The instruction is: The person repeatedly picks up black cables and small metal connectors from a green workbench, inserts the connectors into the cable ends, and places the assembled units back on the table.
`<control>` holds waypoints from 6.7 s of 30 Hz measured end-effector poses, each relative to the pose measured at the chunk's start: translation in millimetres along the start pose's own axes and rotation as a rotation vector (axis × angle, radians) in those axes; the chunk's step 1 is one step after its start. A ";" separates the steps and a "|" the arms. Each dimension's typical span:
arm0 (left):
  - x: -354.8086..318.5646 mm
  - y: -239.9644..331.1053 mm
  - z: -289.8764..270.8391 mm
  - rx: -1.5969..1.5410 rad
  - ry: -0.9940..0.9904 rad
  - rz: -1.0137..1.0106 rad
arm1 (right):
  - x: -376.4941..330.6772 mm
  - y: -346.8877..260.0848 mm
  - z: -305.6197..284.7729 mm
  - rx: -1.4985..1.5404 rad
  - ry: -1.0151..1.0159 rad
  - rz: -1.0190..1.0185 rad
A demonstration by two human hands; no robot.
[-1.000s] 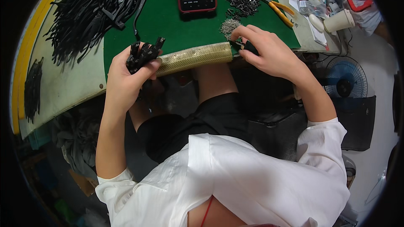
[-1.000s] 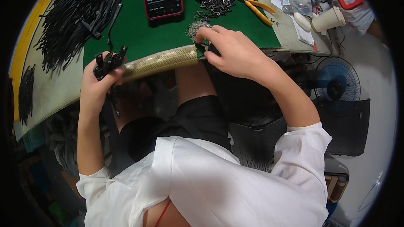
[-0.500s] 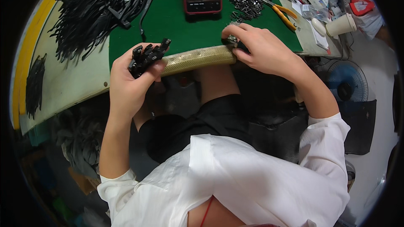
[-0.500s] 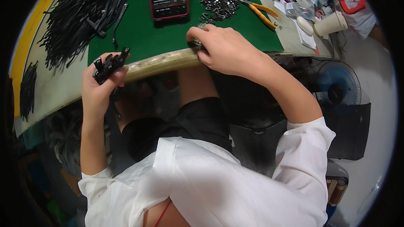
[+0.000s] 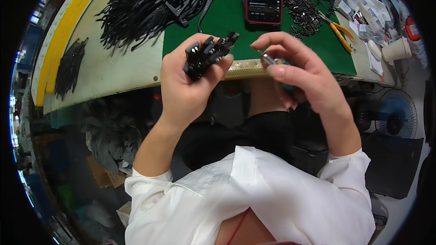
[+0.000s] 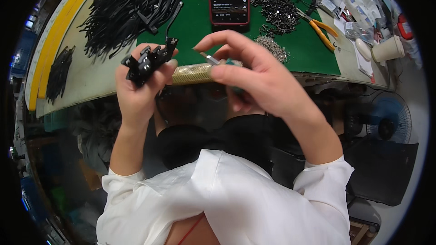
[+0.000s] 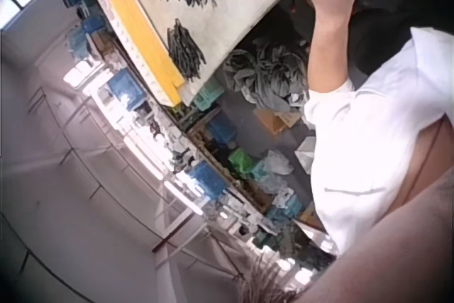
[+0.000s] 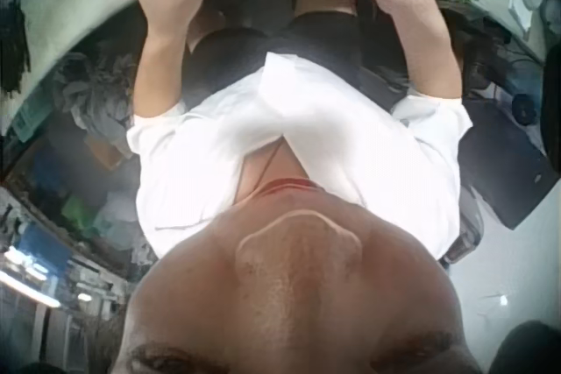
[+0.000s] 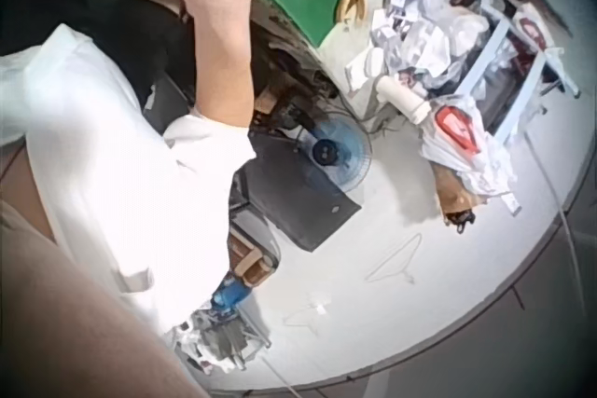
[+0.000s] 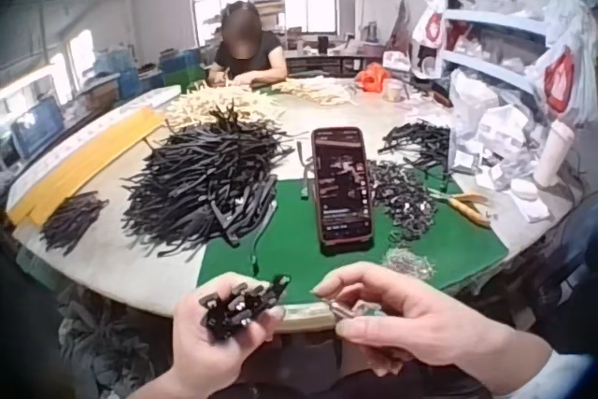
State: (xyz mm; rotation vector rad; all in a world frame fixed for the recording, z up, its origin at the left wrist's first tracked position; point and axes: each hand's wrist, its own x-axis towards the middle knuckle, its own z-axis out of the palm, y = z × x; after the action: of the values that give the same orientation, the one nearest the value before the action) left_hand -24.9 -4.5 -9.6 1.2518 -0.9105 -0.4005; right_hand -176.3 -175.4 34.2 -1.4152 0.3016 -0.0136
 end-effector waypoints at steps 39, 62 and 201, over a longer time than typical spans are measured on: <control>106.2 -47.6 -30.1 1.429 0.083 0.294 | 5.7 43.4 11.1 -0.411 0.314 -0.208; 137.1 -35.8 -51.1 1.027 -0.185 -0.032 | -26.5 27.9 -87.7 -1.170 0.181 -0.102; 121.2 -31.2 -133.3 1.398 -0.041 0.604 | -0.2 48.3 -6.9 -0.478 0.296 -0.068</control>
State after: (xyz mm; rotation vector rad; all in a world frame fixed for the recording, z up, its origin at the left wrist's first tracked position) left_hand 157.4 -15.2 1.2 2.0586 -1.6182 0.8685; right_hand -186.1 -174.3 -13.6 -1.9017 0.5256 -0.2202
